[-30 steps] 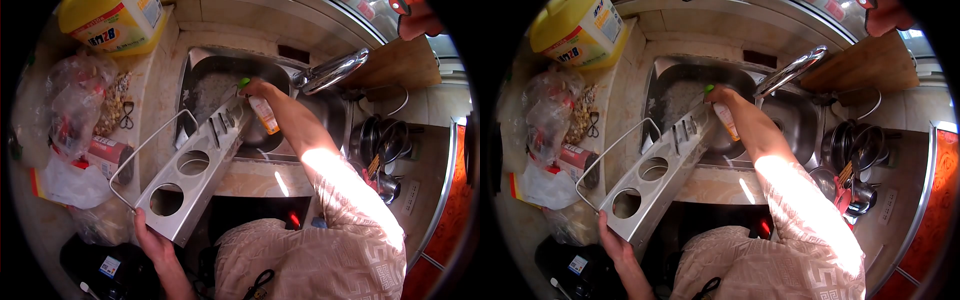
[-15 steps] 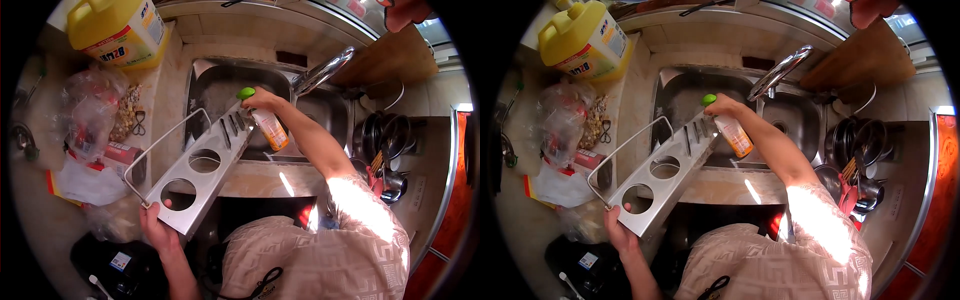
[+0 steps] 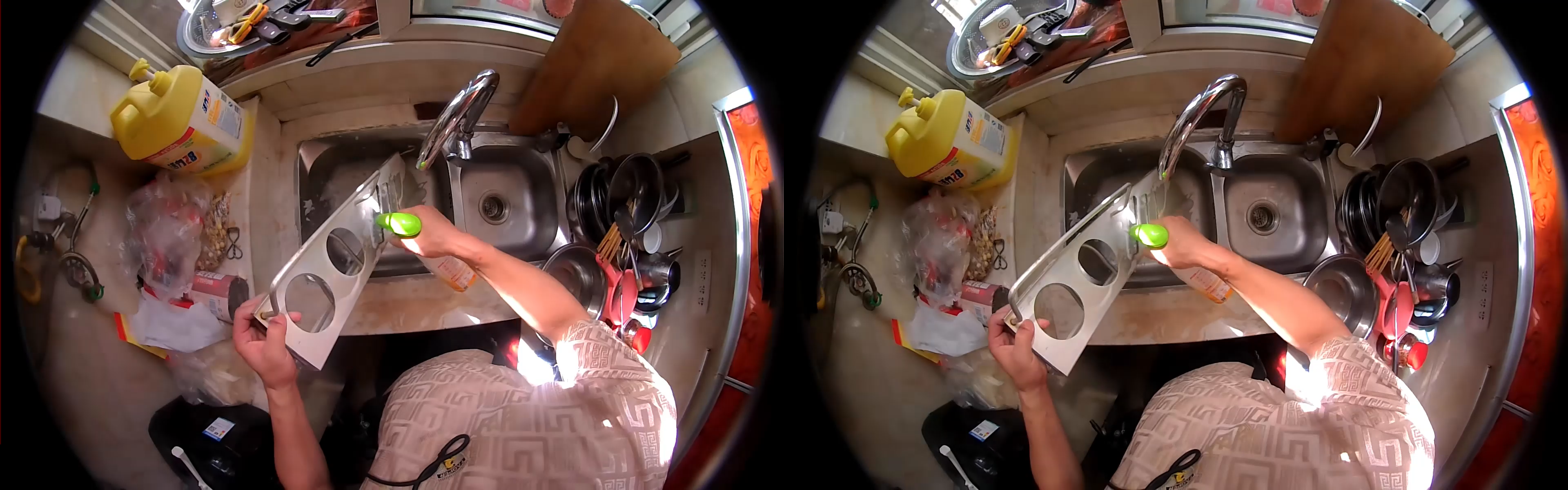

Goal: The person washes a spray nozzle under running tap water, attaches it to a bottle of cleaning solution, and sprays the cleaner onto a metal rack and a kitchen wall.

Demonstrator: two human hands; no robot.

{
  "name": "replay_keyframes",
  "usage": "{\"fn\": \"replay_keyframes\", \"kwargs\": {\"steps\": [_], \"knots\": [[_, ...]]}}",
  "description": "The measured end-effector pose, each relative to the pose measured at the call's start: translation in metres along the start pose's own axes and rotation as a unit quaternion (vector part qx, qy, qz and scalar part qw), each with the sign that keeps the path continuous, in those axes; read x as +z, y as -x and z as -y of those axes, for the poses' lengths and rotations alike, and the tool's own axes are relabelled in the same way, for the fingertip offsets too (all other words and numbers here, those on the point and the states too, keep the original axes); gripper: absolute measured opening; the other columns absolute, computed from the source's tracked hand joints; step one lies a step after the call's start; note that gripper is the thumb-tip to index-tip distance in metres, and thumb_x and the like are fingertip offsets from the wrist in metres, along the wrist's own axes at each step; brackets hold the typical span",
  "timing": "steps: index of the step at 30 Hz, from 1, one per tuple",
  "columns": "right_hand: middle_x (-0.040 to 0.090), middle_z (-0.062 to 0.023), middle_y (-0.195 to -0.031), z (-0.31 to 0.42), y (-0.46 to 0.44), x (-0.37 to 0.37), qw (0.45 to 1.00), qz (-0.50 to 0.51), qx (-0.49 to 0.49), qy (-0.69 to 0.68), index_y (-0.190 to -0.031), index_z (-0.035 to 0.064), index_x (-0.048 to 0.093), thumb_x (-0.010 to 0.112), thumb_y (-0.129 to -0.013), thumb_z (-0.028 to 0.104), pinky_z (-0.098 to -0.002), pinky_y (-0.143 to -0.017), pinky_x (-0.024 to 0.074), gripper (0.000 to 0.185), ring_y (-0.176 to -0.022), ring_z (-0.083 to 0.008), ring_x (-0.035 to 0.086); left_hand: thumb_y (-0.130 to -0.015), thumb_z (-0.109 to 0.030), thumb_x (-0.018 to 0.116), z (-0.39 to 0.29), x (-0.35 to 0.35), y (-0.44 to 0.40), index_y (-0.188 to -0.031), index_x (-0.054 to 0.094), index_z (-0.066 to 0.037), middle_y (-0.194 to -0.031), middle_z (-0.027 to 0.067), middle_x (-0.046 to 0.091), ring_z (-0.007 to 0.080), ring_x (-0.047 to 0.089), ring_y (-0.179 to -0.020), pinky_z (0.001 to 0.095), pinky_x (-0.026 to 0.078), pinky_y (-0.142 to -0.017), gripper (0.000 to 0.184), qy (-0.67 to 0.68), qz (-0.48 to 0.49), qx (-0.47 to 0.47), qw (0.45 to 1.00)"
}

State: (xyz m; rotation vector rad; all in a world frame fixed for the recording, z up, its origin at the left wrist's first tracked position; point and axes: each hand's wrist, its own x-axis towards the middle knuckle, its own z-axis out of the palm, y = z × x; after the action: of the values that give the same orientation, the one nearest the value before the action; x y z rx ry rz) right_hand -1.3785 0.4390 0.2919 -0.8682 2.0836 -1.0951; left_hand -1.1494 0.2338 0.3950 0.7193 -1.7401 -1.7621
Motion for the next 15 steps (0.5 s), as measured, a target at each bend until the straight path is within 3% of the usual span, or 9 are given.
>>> {"fn": "replay_keyframes", "kwargs": {"steps": [3,5,6,7,10,11,13,14,15], "knots": [[0.065,-0.0091,-0.071,-0.016,0.007,0.002,0.999,-0.03,-0.019,0.008,-0.087,0.0023,0.062,0.07,-0.079,0.015,-0.0339,-0.064,0.0488,0.017,-0.064,-0.0203,0.063,-0.08,0.007,0.055,-0.002,0.007,-0.001,-0.099,0.055,0.003,-0.099,0.0117,0.059,0.0184,0.064,-0.081,0.0292,0.054,-0.071,0.02,-0.018,0.03,0.07,0.997],[0.065,-0.0088,-0.072,-0.025,0.011,-0.005,0.997,-0.035,0.064,-0.032,-0.089,0.0019,0.062,0.07,-0.079,0.016,-0.0328,-0.064,0.0499,0.019,-0.062,-0.0182,0.064,-0.078,0.007,0.059,-0.005,0.007,-0.003,-0.095,0.057,0.002,-0.102,0.0122,0.059,0.0187,0.063,-0.09,0.03,0.053,-0.076,0.018,-0.126,0.12,0.15,0.973],[0.068,-0.0147,-0.078,-0.031,0.013,-0.008,0.988,-0.039,0.128,-0.074,-0.09,0.004,0.064,0.071,-0.074,0.023,-0.0392,-0.07,0.0498,0.025,-0.073,-0.0317,0.065,-0.078,0.007,0.059,-0.007,0.008,-0.003,-0.095,0.057,0.002,-0.102,0.0122,0.059,0.0187,0.063,-0.09,0.03,0.053,-0.076,0.018,-0.128,0.122,0.152,0.972],[0.068,-0.0147,-0.078,-0.038,0.016,-0.01,0.988,-0.041,0.126,-0.075,-0.09,0.004,0.064,0.071,-0.074,0.023,-0.0392,-0.07,0.0498,0.025,-0.073,-0.0317,0.065,-0.077,0.007,0.06,-0.009,0.009,-0.003,-0.094,0.057,0.002,-0.103,0.014,0.061,0.0209,0.063,-0.091,0.031,0.052,-0.079,0.018,-0.168,0.129,0.171,0.962],[0.067,-0.0096,-0.073,-0.054,0.026,-0.015,0.965,-0.08,0.195,-0.155,-0.088,0.0032,0.063,0.069,-0.075,0.019,-0.0337,-0.062,0.0506,0.021,-0.063,-0.0196,0.065,-0.071,0.008,0.063,-0.018,0.009,-0.003,-0.089,0.058,0.0,-0.104,0.0194,0.065,0.0295,0.064,-0.095,0.0354,0.051,-0.084,0.02,-0.269,0.165,0.215,0.924],[0.067,-0.0096,-0.073,-0.061,0.029,-0.016,0.964,-0.082,0.196,-0.156,-0.088,0.0032,0.063,0.069,-0.075,0.019,-0.0337,-0.062,0.0506,0.021,-0.063,-0.0196,0.065,-0.066,0.009,0.062,-0.021,0.006,-0.003,-0.085,0.058,0.0,-0.103,0.0185,0.066,0.034,0.063,-0.096,0.0392,0.051,-0.086,0.021,-0.311,0.195,0.241,0.898],[0.061,-0.0024,-0.071,-0.071,0.03,-0.018,0.969,-0.094,0.172,-0.151,-0.092,0.0025,0.06,0.068,-0.077,0.01,-0.0287,-0.058,0.0495,0.018,-0.061,-0.0123,0.063,-0.062,0.006,0.061,-0.031,0.005,-0.003,-0.081,0.058,0.0,-0.107,0.0145,0.066,0.0355,0.061,-0.1,0.0457,0.049,-0.089,0.02,-0.392,0.247,0.3,0.834],[0.061,-0.0024,-0.071,-0.075,0.03,-0.02,0.969,-0.096,0.172,-0.151,-0.092,0.0025,0.06,0.068,-0.077,0.01,-0.0287,-0.058,0.0495,0.018,-0.061,-0.0123,0.063,-0.062,0.006,0.061,-0.031,0.005,0.0,-0.081,0.058,0.0,-0.107,0.0145,0.066,0.0355,0.061,-0.1,0.0457,0.049,-0.089,0.02,-0.391,0.248,0.301,0.834],[0.062,-0.0029,-0.07,-0.075,0.029,-0.022,0.974,-0.083,0.164,-0.133,-0.091,0.002,0.06,0.068,-0.077,0.01,-0.0288,-0.058,0.0494,0.018,-0.06,-0.0126,0.063,-0.064,0.004,0.061,-0.03,0.004,0.005,-0.08,0.059,-0.001,-0.109,0.0123,0.065,0.0346,0.06,-0.104,0.0486,0.047,-0.092,0.017,-0.455,0.259,0.335,0.783]]}}
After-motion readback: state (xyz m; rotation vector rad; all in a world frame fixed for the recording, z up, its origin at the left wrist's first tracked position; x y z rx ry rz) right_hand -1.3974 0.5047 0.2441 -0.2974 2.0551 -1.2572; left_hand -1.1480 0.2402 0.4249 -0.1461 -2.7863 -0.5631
